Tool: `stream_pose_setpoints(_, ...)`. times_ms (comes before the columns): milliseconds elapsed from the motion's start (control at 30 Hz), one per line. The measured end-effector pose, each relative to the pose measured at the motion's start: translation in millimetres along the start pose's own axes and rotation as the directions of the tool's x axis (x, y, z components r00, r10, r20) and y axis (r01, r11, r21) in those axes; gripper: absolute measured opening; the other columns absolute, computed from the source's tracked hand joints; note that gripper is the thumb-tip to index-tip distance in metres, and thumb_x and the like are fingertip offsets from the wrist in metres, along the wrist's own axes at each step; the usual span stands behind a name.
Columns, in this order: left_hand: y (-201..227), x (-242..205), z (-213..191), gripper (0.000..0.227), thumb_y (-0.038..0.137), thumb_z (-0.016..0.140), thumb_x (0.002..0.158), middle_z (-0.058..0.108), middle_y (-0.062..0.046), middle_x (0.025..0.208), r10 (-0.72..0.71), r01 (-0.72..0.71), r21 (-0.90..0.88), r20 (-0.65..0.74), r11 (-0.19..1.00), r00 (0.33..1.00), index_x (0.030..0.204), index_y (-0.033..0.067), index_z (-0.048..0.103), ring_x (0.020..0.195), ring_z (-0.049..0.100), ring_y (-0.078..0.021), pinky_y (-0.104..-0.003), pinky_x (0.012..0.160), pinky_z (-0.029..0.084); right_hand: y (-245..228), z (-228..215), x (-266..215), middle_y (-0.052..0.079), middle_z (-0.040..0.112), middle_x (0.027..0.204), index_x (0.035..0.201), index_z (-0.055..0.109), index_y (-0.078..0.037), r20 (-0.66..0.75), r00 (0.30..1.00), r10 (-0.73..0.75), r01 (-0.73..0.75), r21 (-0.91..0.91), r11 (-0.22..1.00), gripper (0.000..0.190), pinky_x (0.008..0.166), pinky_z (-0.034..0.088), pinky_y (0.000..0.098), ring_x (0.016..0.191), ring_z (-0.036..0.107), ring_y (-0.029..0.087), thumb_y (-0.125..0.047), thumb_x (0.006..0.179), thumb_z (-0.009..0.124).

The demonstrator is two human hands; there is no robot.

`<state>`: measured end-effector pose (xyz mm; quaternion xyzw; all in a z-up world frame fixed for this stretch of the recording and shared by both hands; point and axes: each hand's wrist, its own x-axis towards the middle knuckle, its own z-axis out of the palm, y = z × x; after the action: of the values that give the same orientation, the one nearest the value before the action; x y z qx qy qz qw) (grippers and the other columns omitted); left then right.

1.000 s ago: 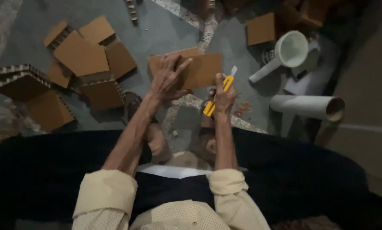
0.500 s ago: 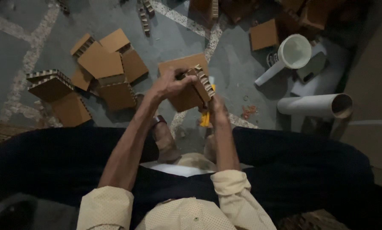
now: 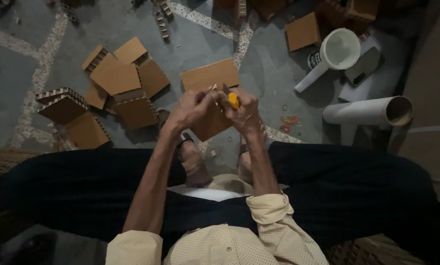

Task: The person sits on the floor and uses a yellow utility knife to cut rectangular pieces of corrugated cardboard. They repeatedly score and snap the cardboard into smaller pieces, stacking the cut pieces to the side.

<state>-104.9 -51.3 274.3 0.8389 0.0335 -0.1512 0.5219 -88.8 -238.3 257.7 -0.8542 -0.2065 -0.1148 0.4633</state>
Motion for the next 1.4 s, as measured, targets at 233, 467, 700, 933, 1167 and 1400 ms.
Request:
stream_pose_setpoints(233,3.1,-4.6,-7.0,0.044,0.038,0.058,0.093,0.076,-0.019,0.102,-0.034,0.033,0.039,0.016,0.999,0.999,0.122,0.0067,0.071,0.087,0.074,-0.0299,-0.041,0.08,0.056,13.0,27.4,-17.9,0.01,0.057,0.06,0.075,0.059,-0.003,-0.069,0.967,0.246,-0.248,-0.033,0.968,0.038,0.049,0.043,0.0408,0.048,0.055,0.022,-0.029,0.1,0.071)
stream_pose_setpoints(467,0.6,5.1,-10.2,0.043,0.038,0.059,0.093,0.076,-0.017,0.094,0.013,-0.016,0.032,0.082,0.999,0.997,0.114,0.0019,0.071,0.083,0.069,-0.0261,-0.04,0.077,0.055,9.3,18.0,-12.0,0.012,0.058,0.06,0.079,0.061,-0.003,0.036,0.925,0.378,-0.376,-0.045,0.926,0.038,0.048,0.045,0.0412,0.051,0.059,0.026,-0.032,0.102,0.066)
stream_pose_setpoints(700,-22.8,3.7,-15.8,0.057,0.054,0.063,0.089,0.075,-0.009,0.086,-0.037,0.061,-0.191,0.127,0.98,0.991,0.107,0.0021,0.076,0.078,0.067,-0.016,-0.036,0.071,0.055,-4.5,-0.5,-0.6,0.016,0.072,0.095,0.11,0.067,-0.001,0.181,0.958,0.22,-0.255,0.2,0.946,0.029,0.072,0.057,0.0386,0.084,0.072,0.029,-0.029,0.103,0.064)
stream_pose_setpoints(933,-74.2,14.6,2.0,0.056,0.052,0.072,0.09,0.064,-0.005,0.075,-0.379,0.307,-0.537,-0.026,0.786,0.925,0.092,-0.0036,0.075,0.063,0.055,-0.0144,-0.034,0.055,0.045,-27.5,5.5,9.9,0.016,0.072,0.114,0.119,0.071,-0.004,0.15,0.989,-0.018,0.009,0.061,0.998,0.025,0.094,0.054,0.044,0.108,0.067,0.033,-0.023,0.108,0.059)
stream_pose_setpoints(1167,-66.8,12.1,15.1,0.024,0.021,0.069,0.095,0.071,-0.006,0.091,-0.24,-0.127,-0.722,-0.383,0.68,0.892,0.102,-0.0024,0.072,0.077,0.063,-0.0146,-0.031,0.066,0.052,-22.2,1.5,16.4,0.002,0.077,0.088,0.108,0.073,-0.011,-0.003,0.813,0.582,-0.582,-0.004,0.813,0.037,0.055,0.053,0.0308,0.063,0.064,0.016,-0.044,0.103,0.057)
stream_pose_setpoints(1400,-21.0,-23.4,31.8,0.041,0.013,0.078,0.086,0.066,-0.006,0.116,0.104,-0.269,-0.677,-0.275,0.685,0.956,0.121,-0.0008,0.062,0.11,0.062,-0.0153,-0.031,0.094,0.053,-21.2,13.6,18.2,0.005,0.067,0.07,0.087,0.07,-0.001,0.043,0.71,0.703,-0.703,0.089,0.705,0.042,0.049,0.047,0.0301,0.055,0.059,0.013,-0.041,0.096,0.076)
